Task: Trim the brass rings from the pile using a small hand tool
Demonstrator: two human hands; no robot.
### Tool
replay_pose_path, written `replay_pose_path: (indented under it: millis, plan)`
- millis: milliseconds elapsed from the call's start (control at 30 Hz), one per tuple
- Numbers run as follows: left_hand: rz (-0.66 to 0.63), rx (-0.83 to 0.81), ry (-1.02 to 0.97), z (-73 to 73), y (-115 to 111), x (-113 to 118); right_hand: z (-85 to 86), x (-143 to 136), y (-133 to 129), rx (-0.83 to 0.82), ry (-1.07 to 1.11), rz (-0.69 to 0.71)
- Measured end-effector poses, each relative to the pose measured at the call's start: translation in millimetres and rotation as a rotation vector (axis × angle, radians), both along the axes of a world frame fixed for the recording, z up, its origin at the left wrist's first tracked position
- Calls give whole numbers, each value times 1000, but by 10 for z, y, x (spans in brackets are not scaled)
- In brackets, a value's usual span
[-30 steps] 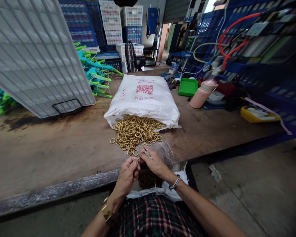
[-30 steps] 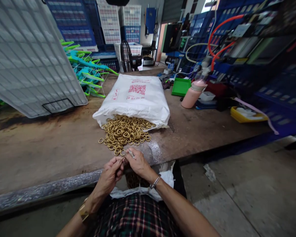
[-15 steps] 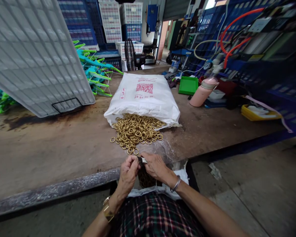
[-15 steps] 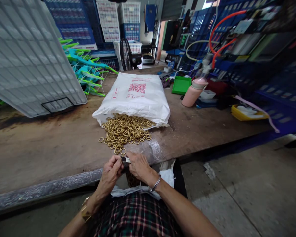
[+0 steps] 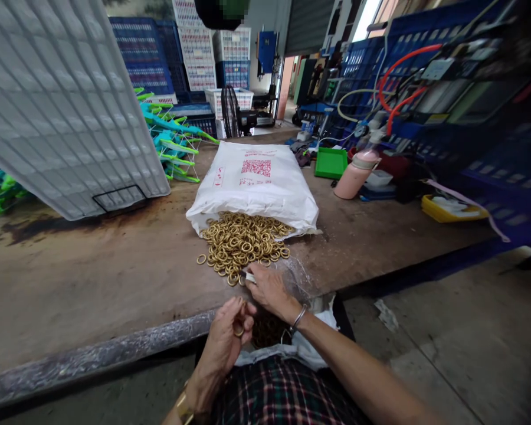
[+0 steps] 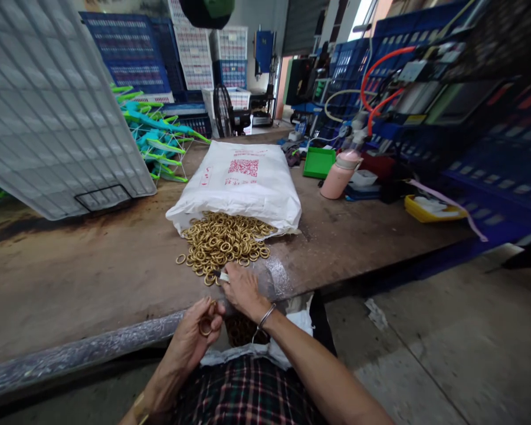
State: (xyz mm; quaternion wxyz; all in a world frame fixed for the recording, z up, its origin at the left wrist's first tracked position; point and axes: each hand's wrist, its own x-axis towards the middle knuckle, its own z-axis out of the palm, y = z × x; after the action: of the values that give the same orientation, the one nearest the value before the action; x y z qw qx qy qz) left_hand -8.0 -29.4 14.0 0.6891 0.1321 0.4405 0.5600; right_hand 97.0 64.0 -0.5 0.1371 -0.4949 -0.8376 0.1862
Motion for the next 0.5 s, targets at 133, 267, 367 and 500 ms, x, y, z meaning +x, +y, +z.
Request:
replay_pose_path:
  millis: [133,267,367,500]
  plan:
    - [69,-40,-88,-36,0,-87,-3,-83,8,-7,-23,17]
    - [87,-79,-222,-89,14,-155,-51,-59,31,-11,4,2]
    - [116,-132,-276,-124,38,-166,-89,-34,50,-21,39,-6]
    - [183,-175,-219,-126,68,-130,-63,-16,71,-142,231,-114]
